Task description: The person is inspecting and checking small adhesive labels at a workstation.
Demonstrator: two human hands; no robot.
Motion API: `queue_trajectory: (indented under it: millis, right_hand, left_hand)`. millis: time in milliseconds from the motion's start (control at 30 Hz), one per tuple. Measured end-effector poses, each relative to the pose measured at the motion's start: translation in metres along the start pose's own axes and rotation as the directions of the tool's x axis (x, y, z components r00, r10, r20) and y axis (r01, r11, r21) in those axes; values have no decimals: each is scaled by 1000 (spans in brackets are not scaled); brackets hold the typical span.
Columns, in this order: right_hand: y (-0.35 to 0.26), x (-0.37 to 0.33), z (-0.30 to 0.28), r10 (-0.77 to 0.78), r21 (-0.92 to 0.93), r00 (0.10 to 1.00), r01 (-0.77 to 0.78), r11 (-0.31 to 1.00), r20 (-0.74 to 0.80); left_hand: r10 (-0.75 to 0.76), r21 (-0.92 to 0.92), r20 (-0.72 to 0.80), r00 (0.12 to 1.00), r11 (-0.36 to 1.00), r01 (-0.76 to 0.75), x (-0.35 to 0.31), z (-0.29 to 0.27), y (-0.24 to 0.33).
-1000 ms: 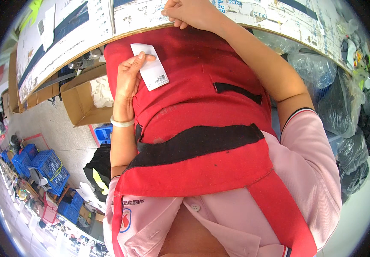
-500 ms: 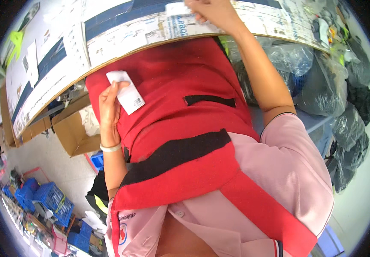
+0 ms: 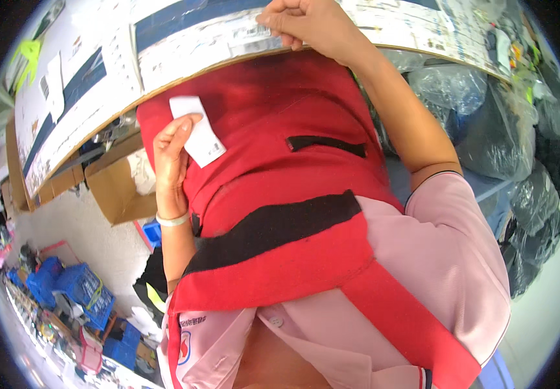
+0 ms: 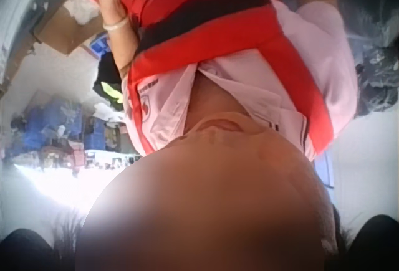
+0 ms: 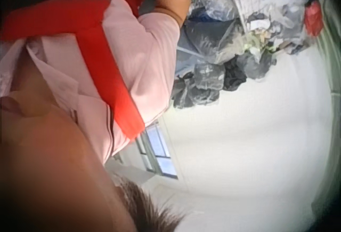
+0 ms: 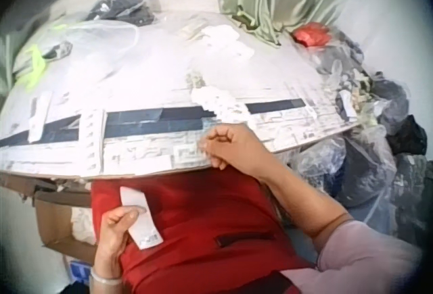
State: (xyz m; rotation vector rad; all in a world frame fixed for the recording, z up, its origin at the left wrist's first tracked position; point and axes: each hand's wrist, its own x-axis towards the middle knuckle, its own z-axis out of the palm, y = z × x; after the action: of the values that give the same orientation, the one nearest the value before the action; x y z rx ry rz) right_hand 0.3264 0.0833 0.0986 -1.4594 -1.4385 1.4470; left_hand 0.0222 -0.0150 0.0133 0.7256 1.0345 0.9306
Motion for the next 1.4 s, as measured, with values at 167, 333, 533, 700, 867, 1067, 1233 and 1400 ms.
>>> queue_trajectory:
  millis: [167, 333, 533, 700, 867, 1067, 1233, 1400]
  right_hand:
    - [-6, -18, 61, -101, -67, 949, 127, 990, 300]
    - [0, -21, 94, -12, -94, 870, 66, 993, 492]
    - [14, -5, 86, -217, 4, 959, 220, 976, 184]
    - [16, -20, 92, -4, 64, 912, -25, 998, 410]
    - [21, -9, 49, -137, -36, 988, 140, 989, 74]
    - [54, 29, -68, -611, -750, 720, 195, 632, -328]
    - [42, 3, 5, -265, -373, 957, 204, 905, -119]
    - [24, -25, 91, -1, -224, 813, 162, 961, 583]
  left_hand:
    - [118, 78, 15, 993, 990, -119, -17, 9, 11]
    - [169, 121, 4, 986, 978, -168, -25, 11, 5]
    - [113, -37, -79, 990, 993, -116, -25, 17, 3]
    - [150, 10, -26, 988, 989, -150, -20, 22, 2]
    - [78, -9, -39, 996, 997, -79, -22, 10, -10]
    - [54, -167, 111, 992, 985, -35, -24, 20, 7]
    - [-3, 37, 0, 1000, 999, 3, -19, 21, 0]
    - [46, 47, -58, 997, 998, -44, -14, 22, 2]
